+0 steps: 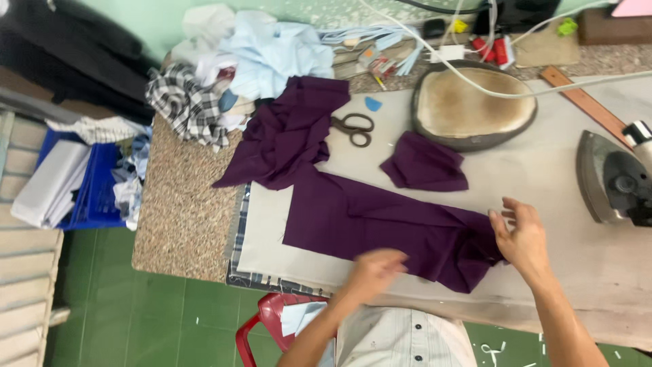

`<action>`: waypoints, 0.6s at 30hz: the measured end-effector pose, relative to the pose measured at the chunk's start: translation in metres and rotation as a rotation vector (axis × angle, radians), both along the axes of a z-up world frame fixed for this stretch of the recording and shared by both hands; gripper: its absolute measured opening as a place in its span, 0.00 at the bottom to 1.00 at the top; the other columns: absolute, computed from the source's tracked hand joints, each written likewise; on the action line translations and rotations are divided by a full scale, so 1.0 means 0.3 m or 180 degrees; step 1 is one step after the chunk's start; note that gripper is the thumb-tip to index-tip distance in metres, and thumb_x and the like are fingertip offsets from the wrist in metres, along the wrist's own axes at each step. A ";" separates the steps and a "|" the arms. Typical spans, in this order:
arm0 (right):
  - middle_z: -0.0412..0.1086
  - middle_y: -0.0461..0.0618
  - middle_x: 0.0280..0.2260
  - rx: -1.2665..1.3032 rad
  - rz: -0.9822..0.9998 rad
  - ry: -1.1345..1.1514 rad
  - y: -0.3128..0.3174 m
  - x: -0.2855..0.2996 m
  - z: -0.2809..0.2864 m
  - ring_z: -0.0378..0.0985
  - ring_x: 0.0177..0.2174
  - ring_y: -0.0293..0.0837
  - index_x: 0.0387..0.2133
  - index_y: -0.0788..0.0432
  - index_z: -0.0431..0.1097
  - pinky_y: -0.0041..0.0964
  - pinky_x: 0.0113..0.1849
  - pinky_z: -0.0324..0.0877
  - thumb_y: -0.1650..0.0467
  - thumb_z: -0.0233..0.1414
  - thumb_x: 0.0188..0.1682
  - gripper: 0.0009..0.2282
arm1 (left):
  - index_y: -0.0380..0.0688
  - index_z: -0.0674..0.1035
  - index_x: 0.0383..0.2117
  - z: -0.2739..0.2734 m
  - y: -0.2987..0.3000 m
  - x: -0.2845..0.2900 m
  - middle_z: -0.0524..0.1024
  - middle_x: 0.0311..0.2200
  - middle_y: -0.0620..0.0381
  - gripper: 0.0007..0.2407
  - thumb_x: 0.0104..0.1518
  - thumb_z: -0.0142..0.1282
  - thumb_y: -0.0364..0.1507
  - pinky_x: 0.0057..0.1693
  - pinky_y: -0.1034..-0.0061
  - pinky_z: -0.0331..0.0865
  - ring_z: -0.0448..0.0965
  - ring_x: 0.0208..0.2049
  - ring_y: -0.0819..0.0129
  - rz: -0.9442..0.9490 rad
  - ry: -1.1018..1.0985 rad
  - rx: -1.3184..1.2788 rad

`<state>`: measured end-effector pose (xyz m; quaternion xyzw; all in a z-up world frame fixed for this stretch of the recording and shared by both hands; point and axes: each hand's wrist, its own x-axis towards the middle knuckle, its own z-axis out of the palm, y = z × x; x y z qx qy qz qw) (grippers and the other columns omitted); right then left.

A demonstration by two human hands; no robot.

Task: The person irons various pieces of purple and white fabric using an iron at a workstation, flattening several different fabric sections.

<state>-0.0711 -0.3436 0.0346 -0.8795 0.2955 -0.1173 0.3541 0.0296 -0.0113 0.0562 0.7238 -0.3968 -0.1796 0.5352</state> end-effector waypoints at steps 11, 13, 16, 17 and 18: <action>0.72 0.57 0.48 -0.1305 -0.0123 0.0490 0.184 -0.118 -0.205 0.78 0.50 0.57 0.55 0.59 0.74 0.46 0.51 0.75 0.58 0.59 0.48 0.24 | 0.47 0.83 0.43 -0.068 0.263 0.854 0.82 0.39 0.51 0.07 0.62 0.60 0.31 0.48 0.64 0.76 0.83 0.40 0.54 0.2412 -0.1660 0.1299; 0.71 0.55 0.50 -0.1616 -0.0120 0.0493 0.222 -0.082 -0.203 0.76 0.53 0.57 0.57 0.57 0.72 0.49 0.53 0.73 0.57 0.58 0.49 0.25 | 0.49 0.76 0.58 -0.039 0.240 0.941 0.72 0.56 0.50 0.23 0.56 0.66 0.39 0.53 0.48 0.75 0.79 0.51 0.45 0.2426 -0.1002 0.2220; 0.70 0.57 0.51 -0.1844 0.0260 0.0089 0.248 -0.015 -0.152 0.73 0.50 0.57 0.55 0.60 0.70 0.52 0.52 0.70 0.60 0.57 0.49 0.24 | 0.55 0.55 0.70 0.006 0.169 1.016 0.53 0.69 0.42 0.42 0.49 0.62 0.54 0.53 0.43 0.69 0.64 0.64 0.41 0.1969 -0.0526 0.3129; 0.70 0.57 0.51 -0.1835 0.0289 0.0075 0.245 0.009 -0.140 0.73 0.50 0.57 0.55 0.60 0.70 0.52 0.52 0.70 0.60 0.57 0.49 0.24 | 0.55 0.55 0.70 -0.033 0.164 1.046 0.53 0.69 0.42 0.42 0.49 0.62 0.54 0.53 0.43 0.69 0.64 0.64 0.41 0.2000 -0.0519 0.3141; 0.70 0.55 0.52 -0.1871 0.0327 0.0215 0.243 0.029 -0.128 0.74 0.47 0.57 0.56 0.59 0.69 0.52 0.50 0.70 0.58 0.56 0.49 0.25 | 0.56 0.54 0.71 -0.076 0.164 1.071 0.56 0.64 0.44 0.43 0.49 0.65 0.51 0.53 0.46 0.70 0.68 0.59 0.41 0.1968 -0.0516 0.3348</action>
